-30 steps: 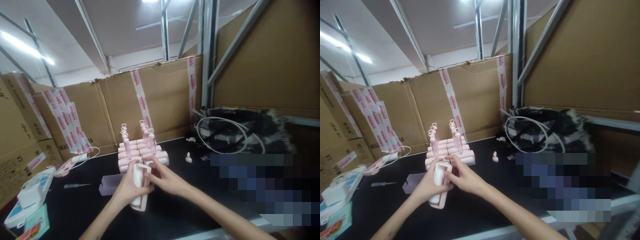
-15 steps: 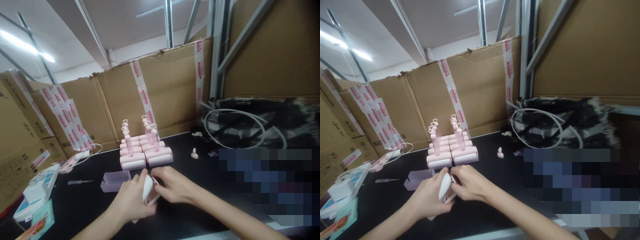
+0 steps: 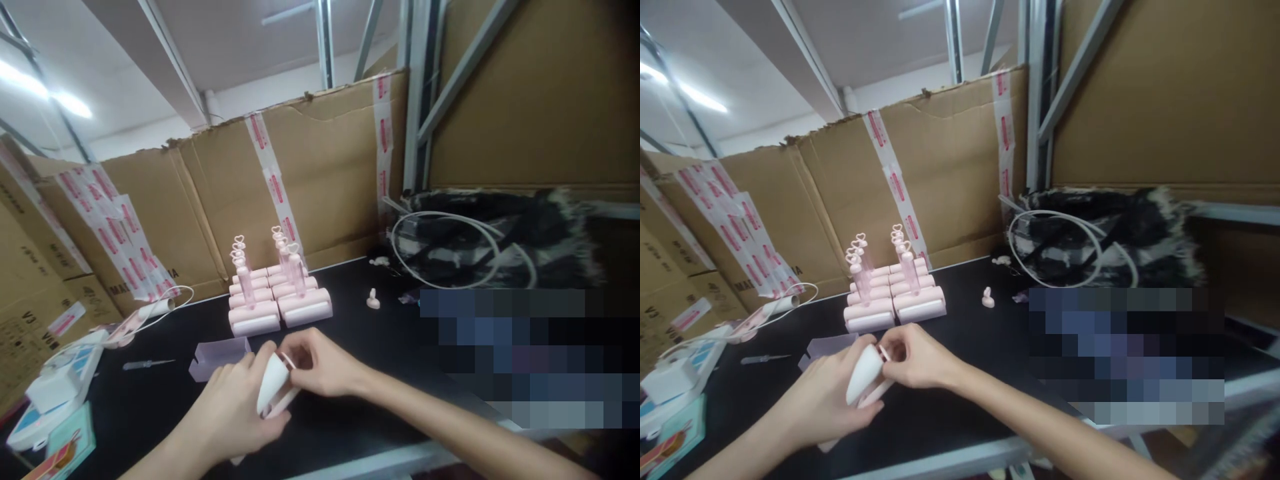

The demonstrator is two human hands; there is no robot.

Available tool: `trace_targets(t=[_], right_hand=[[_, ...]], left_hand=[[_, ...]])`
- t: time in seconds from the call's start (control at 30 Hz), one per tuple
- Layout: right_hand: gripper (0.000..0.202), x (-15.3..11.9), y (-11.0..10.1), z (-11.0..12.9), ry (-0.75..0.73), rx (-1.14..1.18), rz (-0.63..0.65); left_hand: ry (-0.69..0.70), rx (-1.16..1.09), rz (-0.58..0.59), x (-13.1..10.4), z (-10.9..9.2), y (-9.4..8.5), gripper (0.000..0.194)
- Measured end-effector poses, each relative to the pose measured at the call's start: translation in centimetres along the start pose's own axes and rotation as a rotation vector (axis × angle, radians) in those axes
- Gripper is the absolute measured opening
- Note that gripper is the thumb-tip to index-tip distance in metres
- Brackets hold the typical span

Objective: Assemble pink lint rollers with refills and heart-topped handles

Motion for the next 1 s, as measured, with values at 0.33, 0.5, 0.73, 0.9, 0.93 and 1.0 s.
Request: trace_targets(t=[0.33,0.5,0.73,0.9,0.93,1.0], right_hand=[[0.060,-1.9,-4.2,3.9,-0.400,-0.008,-0.419],[0.057,-3.2,-6.2,4.8,-0.538,0.332,-0.470],[0.050,-0.2,-2.1,1.6,-0.119,0.492,-0.195],[0.046,0.7,-0.8,-0.3,0.013,0.581,-0.201],[0.046,0.8,-1.5,-0.6,0.011,0.565,-0.250],[0.046,0.9,-3.0,-1.0,0.007,0.525,-0.347]], left_hand=[[-0.112,0.114,-0.205,2.8,-0.8,-1.5,0.085],[-0.072,0.051,-0.332,2.7,-1.7,-3.5,0.089],[-0.078,-0.281,-0.453,3.1,1.7,-3.8,0.093],[0.192,-0.545,-0.409,2.3,2.2,-3.0,0.124],[0.237,-0.527,-0.405,1.6,3.1,-3.4,0.124],[0.209,-0.435,-0.403,0.1,6.9,-4.0,0.108]])
Point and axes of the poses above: each hand's wrist, its own x-axis towards the middle knuckle, its own y-axis out of the palm, z = x × y, the point moved 10 cm from there along x, towards the middle knuckle, and after that the axes turned 2 degrees about y, right-handed, at the moved point
